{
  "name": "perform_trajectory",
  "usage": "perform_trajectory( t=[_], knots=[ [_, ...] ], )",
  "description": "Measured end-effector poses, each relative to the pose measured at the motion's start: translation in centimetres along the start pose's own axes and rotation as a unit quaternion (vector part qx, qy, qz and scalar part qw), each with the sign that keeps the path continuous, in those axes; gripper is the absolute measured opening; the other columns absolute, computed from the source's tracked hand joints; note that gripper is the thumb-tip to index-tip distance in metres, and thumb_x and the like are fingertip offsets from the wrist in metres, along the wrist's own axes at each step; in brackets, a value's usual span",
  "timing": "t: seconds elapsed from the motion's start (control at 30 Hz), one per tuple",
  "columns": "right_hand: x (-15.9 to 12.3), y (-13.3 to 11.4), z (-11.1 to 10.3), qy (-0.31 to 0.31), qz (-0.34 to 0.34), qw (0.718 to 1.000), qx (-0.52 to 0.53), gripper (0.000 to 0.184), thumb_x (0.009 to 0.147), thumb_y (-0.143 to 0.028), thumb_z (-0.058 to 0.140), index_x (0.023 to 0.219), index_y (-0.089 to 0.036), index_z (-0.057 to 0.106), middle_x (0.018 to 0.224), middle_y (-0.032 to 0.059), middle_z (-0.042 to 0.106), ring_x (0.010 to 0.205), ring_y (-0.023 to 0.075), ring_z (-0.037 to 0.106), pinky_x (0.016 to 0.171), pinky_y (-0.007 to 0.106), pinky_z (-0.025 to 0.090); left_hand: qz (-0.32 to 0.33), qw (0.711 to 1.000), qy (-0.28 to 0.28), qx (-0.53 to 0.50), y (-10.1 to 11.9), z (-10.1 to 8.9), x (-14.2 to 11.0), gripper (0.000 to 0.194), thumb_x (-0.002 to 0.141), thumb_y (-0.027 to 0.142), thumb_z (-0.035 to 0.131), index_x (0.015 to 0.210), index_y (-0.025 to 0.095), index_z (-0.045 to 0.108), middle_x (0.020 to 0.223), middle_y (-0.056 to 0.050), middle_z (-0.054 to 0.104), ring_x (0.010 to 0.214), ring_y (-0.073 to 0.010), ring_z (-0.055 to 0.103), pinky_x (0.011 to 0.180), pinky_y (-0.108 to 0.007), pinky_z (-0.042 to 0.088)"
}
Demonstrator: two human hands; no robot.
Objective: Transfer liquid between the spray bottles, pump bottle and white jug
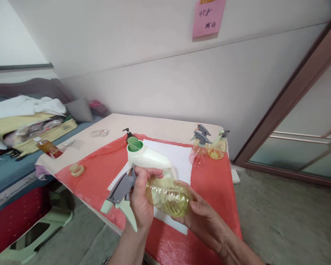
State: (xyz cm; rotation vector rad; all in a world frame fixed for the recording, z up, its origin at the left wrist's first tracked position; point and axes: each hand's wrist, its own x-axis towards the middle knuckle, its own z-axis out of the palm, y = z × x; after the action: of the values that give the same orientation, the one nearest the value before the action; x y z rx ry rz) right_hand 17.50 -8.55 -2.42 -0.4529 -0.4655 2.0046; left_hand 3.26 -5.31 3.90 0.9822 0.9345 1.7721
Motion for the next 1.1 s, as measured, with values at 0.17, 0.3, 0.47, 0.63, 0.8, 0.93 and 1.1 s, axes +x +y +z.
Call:
perform_trajectory(
  t=[0.17, 0.3, 0.47, 0.63, 0.8, 0.93, 1.1],
  knots=[
    [-0.1, 0.4, -0.1, -0.018, 0.082, 0.996, 0.028, 0.055, 0.087, -0.063, 0.050, 0.125, -0.023, 0.057, 0.117, 0.0113, 0.067, 0.075, 0.0176, 0.070, 0.053, 0.022, 0.054, -0.010, 1.000, 0.006, 0.003, -0.5, 0.0, -0.5, 0.030, 0.085, 0.044, 0.058, 0.069, 0.020, 0.062, 0.074, -0.003, 0.067, 0.074, -0.0185, 0.061, 0.076, -0.032, 0.047],
    [-0.2, 0.2, 0.0, 0.044, 0.027, 0.999, 0.006, 0.042, 0.080, -0.045, 0.069, 0.116, -0.024, 0.063, 0.111, 0.0068, 0.070, 0.079, 0.0170, 0.069, 0.061, 0.023, 0.054, -0.038, 0.999, 0.013, -0.020, -0.9, 0.3, -0.7, 0.030, 0.084, 0.045, 0.059, 0.070, 0.020, 0.062, 0.078, -0.005, 0.068, 0.077, -0.0197, 0.063, 0.078, -0.033, 0.047],
    [-0.2, -0.8, -0.5, 0.086, -0.048, 0.995, -0.008, 0.057, 0.057, -0.018, 0.078, 0.111, -0.030, 0.064, 0.115, 0.0014, 0.069, 0.100, 0.0237, 0.065, 0.086, 0.036, 0.051, -0.073, 0.984, 0.117, -0.113, -0.1, -0.1, 1.1, 0.034, 0.081, 0.049, 0.062, 0.068, 0.019, 0.056, 0.073, -0.004, 0.068, 0.071, -0.0173, 0.063, 0.076, -0.031, 0.048],
    [0.1, -1.1, -2.0, 0.113, -0.046, 0.992, 0.020, 0.055, 0.062, -0.023, 0.074, 0.115, -0.032, 0.064, 0.118, 0.0015, 0.069, 0.102, 0.0250, 0.064, 0.083, 0.036, 0.050, -0.034, 0.965, 0.176, -0.190, 2.0, -2.5, 3.9, 0.035, 0.081, 0.050, 0.062, 0.067, 0.020, 0.051, 0.067, -0.004, 0.067, 0.070, -0.0158, 0.063, 0.077, -0.031, 0.048],
    [0.0, -1.5, -1.8, 0.137, -0.069, 0.988, 0.022, 0.051, 0.070, -0.032, 0.071, 0.120, -0.031, 0.063, 0.119, 0.0033, 0.068, 0.102, 0.0232, 0.063, 0.079, 0.036, 0.052, 0.002, 0.948, 0.240, -0.211, 3.2, -5.3, 5.7, 0.039, 0.081, 0.056, 0.058, 0.067, 0.020, 0.049, 0.061, -0.001, 0.062, 0.065, -0.0154, 0.060, 0.074, -0.032, 0.049],
    [0.6, -2.8, 0.1, 0.173, -0.108, 0.979, -0.014, 0.048, 0.074, -0.036, 0.068, 0.121, -0.032, 0.062, 0.118, 0.0029, 0.069, 0.103, 0.0241, 0.062, 0.080, 0.039, 0.053, -0.008, 0.941, 0.260, -0.217, 3.2, -6.5, 6.4, 0.040, 0.079, 0.057, 0.060, 0.067, 0.021, 0.049, 0.056, 0.001, 0.059, 0.059, -0.0141, 0.057, 0.071, -0.031, 0.048],
    [3.2, -6.4, 3.4, 0.142, -0.169, 0.967, -0.125, 0.044, 0.077, -0.035, 0.066, 0.121, -0.033, 0.061, 0.118, 0.0018, 0.068, 0.105, 0.0226, 0.061, 0.080, 0.035, 0.052, -0.041, 0.946, 0.224, -0.232, 2.6, -6.3, 6.5, 0.037, 0.078, 0.054, 0.062, 0.068, 0.020, 0.050, 0.056, 0.002, 0.058, 0.055, -0.0123, 0.055, 0.067, -0.028, 0.047]
  ],
)
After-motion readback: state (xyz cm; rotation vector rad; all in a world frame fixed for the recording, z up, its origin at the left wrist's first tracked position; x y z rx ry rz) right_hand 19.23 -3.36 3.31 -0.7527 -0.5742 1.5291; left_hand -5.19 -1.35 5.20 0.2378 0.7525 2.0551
